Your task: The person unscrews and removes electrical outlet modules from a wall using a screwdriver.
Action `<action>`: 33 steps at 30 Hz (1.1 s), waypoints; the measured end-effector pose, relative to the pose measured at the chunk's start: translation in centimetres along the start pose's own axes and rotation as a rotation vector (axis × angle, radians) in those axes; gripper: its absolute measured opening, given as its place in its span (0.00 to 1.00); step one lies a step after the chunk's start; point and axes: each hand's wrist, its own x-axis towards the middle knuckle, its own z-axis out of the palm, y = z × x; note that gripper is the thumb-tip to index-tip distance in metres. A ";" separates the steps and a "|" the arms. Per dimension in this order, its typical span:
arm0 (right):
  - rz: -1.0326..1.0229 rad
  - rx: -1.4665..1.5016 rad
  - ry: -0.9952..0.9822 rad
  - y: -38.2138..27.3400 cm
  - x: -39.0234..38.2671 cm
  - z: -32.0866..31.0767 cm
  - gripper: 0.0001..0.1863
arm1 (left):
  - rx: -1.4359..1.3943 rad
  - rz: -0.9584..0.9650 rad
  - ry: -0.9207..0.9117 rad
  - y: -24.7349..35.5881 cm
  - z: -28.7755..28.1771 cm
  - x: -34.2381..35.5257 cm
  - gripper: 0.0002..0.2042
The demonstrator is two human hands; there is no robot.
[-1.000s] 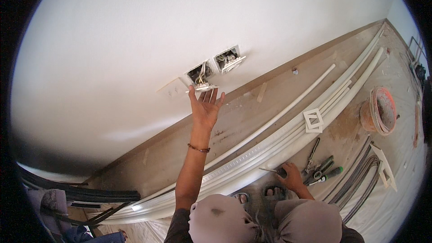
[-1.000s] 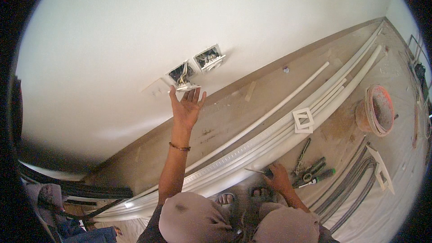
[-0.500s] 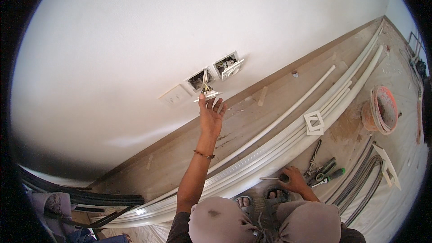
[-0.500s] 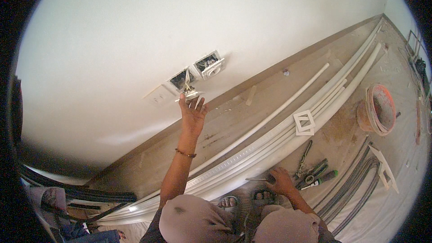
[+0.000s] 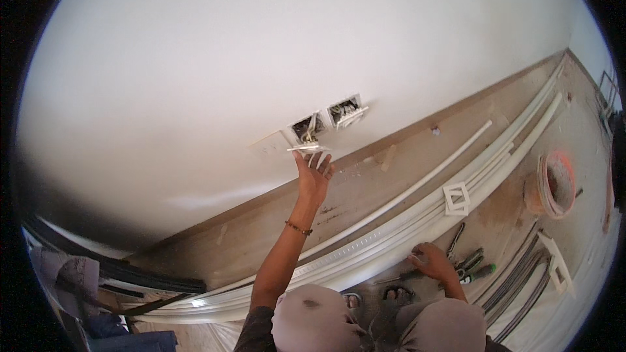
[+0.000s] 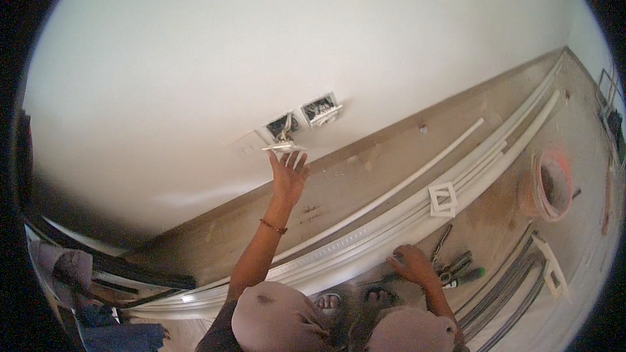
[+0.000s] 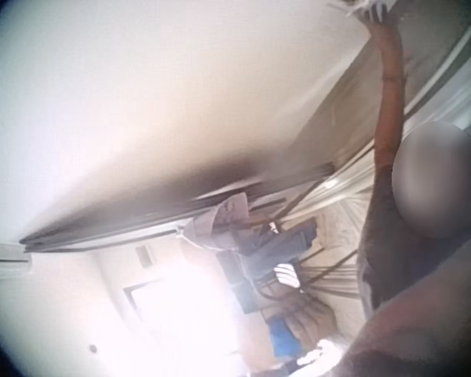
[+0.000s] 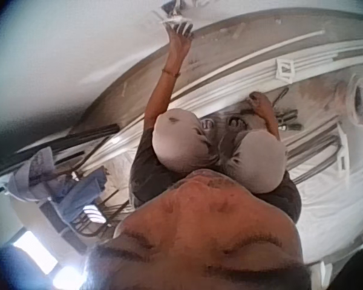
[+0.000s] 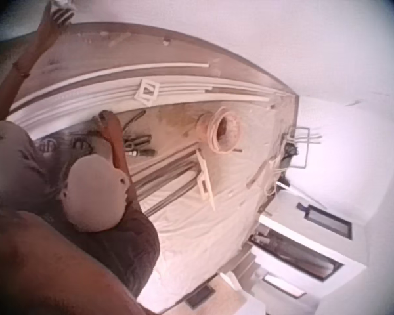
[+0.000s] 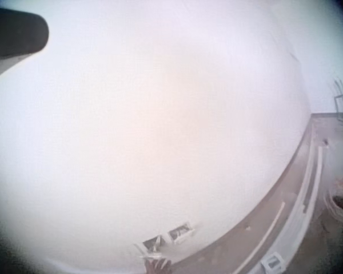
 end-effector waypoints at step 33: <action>-1.699 -0.001 -1.611 -41.2 -5.5 -28.8 0.16 | 1.847 -0.508 -1.788 -12.0 10.0 -15.2 0.26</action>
